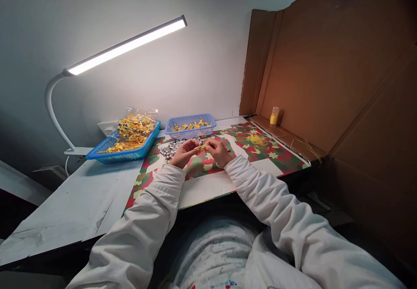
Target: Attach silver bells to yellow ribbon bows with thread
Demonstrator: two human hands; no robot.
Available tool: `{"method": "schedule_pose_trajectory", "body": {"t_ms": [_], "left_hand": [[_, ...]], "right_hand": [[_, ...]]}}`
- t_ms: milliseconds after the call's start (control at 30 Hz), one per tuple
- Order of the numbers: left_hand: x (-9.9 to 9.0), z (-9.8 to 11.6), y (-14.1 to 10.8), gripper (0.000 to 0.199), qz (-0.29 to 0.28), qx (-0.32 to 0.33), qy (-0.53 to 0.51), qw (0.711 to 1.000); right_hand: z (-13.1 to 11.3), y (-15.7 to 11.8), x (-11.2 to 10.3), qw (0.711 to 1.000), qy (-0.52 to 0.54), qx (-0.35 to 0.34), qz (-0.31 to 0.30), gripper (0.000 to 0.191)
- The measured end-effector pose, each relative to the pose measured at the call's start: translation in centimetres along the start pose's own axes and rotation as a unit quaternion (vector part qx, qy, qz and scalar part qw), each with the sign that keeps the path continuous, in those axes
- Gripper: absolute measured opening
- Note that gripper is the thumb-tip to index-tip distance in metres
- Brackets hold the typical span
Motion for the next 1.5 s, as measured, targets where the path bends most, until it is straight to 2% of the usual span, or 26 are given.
{"method": "schedule_pose_trajectory", "body": {"t_ms": [167,333,433,500,567,667,733,833,967,1067,1167,1267,1333,1433,1500], "left_hand": [[0.3,0.0,-0.2,0.031,0.011,-0.057,-0.077,0.995],[0.8,0.4,-0.4,0.025,0.037,-0.063,-0.120,0.990],[0.9,0.5,-0.4,0.023,0.042,-0.069,-0.123,0.989],[0.9,0.5,-0.4,0.022,0.041,-0.072,-0.123,0.989],[1.0,0.5,-0.5,0.021,0.044,-0.074,-0.129,0.988],[1.0,0.5,-0.5,0.022,0.050,-0.079,-0.137,0.986],[1.0,0.5,-0.5,0.023,0.046,-0.079,-0.140,0.986],[0.8,0.2,-0.4,0.023,0.034,-0.078,-0.140,0.986],[0.4,-0.2,-0.2,0.020,0.031,-0.074,-0.111,0.991],[0.3,-0.4,-0.2,0.021,0.032,-0.065,-0.089,0.993],[0.2,-0.5,-0.1,0.026,0.032,-0.049,-0.076,0.995],[0.4,-0.5,-0.2,0.031,0.027,-0.034,-0.066,0.997],[0.5,-0.3,-0.2,0.032,0.020,-0.029,-0.064,0.997],[0.8,-0.1,-0.2,0.034,0.014,-0.025,-0.069,0.997],[1.0,0.1,-0.2,0.035,0.015,-0.020,-0.068,0.997]], "right_hand": [[-0.1,0.0,-0.4,0.999,0.007,-0.005,-0.037,0.022],[0.6,0.2,-0.9,0.999,0.029,-0.004,0.023,0.022],[1.7,0.6,-1.3,0.989,-0.102,0.057,0.086,0.018],[2.6,0.7,-1.6,0.962,-0.230,0.108,0.098,0.012],[3.3,0.7,-1.8,0.930,-0.326,0.155,0.068,0.015],[3.7,0.6,-1.8,0.896,-0.393,0.206,-0.014,0.028],[3.6,0.5,-1.7,0.886,-0.403,0.222,-0.058,0.027],[3.2,0.5,-1.6,0.884,-0.404,0.219,-0.089,0.025],[3.1,0.6,-1.3,0.891,-0.397,0.192,-0.106,0.020],[3.3,0.7,-1.1,0.910,-0.366,0.173,-0.092,0.014],[3.5,0.8,-1.1,0.945,-0.280,0.160,-0.044,0.013],[3.7,0.9,-1.1,0.977,-0.147,0.152,0.013,0.018],[3.8,0.9,-1.1,0.983,-0.084,0.155,0.053,0.020],[3.8,1.1,-1.1,0.979,-0.046,0.170,0.104,0.021],[3.8,1.2,-1.1,0.982,0.003,0.162,0.098,0.021]]}}
Point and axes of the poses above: each hand's wrist, its own y-axis towards the middle knuckle, its own x-axis out of the palm, z = x × y, the point moved 1 cm from there along y, towards the middle knuckle, and after that the axes turned 14 degrees about -y, right-handed, at the moved point
